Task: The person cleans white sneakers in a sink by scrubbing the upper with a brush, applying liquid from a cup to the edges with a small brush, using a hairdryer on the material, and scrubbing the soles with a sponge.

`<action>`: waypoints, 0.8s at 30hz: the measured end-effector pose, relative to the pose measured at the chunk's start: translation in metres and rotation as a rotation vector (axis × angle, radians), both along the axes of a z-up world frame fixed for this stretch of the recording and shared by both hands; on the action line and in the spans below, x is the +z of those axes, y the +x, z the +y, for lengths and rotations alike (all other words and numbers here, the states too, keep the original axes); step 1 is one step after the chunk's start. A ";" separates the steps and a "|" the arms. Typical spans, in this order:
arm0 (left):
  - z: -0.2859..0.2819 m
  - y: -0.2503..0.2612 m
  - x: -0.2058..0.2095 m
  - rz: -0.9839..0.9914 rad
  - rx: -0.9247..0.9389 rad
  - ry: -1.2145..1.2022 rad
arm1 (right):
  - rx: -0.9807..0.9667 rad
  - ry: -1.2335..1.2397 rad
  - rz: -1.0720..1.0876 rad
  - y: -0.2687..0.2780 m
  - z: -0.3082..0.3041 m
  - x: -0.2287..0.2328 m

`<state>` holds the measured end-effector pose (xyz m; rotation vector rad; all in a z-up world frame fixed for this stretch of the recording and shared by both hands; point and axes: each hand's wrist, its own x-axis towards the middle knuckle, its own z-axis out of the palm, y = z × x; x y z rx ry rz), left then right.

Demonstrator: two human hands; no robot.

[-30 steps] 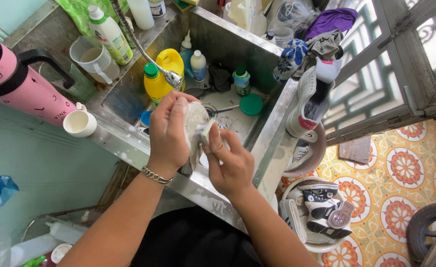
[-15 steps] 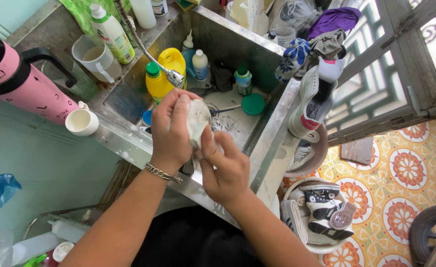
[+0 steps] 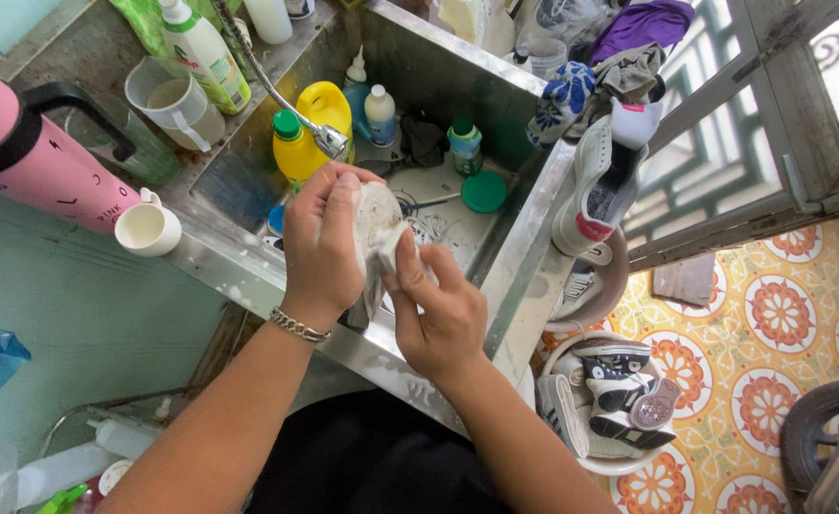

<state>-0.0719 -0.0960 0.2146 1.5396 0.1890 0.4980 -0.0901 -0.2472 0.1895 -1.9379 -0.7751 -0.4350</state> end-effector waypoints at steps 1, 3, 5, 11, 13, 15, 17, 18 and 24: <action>0.001 0.002 -0.001 -0.001 0.016 0.050 | -0.025 -0.008 0.020 0.001 0.001 0.000; 0.002 0.003 0.000 -0.008 0.026 0.105 | -0.056 -0.012 0.034 -0.006 0.004 -0.001; 0.003 0.003 0.002 0.037 0.031 0.023 | 0.030 0.057 -0.009 -0.020 0.005 -0.001; 0.001 -0.001 -0.002 -0.012 0.015 0.026 | -0.056 0.008 0.014 -0.006 0.003 -0.008; 0.002 -0.003 -0.002 -0.007 0.030 0.048 | -0.039 0.020 0.007 -0.015 0.005 -0.010; 0.004 -0.002 -0.001 -0.007 0.049 0.074 | -0.016 0.038 -0.006 -0.019 0.006 -0.012; 0.005 -0.003 0.000 -0.011 0.030 0.050 | 0.009 0.044 -0.035 -0.018 0.004 -0.016; 0.004 -0.003 0.000 -0.009 0.032 0.049 | 0.011 0.043 -0.033 -0.015 0.004 -0.017; 0.002 0.000 0.000 -0.001 0.043 0.017 | -0.047 0.002 -0.013 -0.021 0.004 -0.021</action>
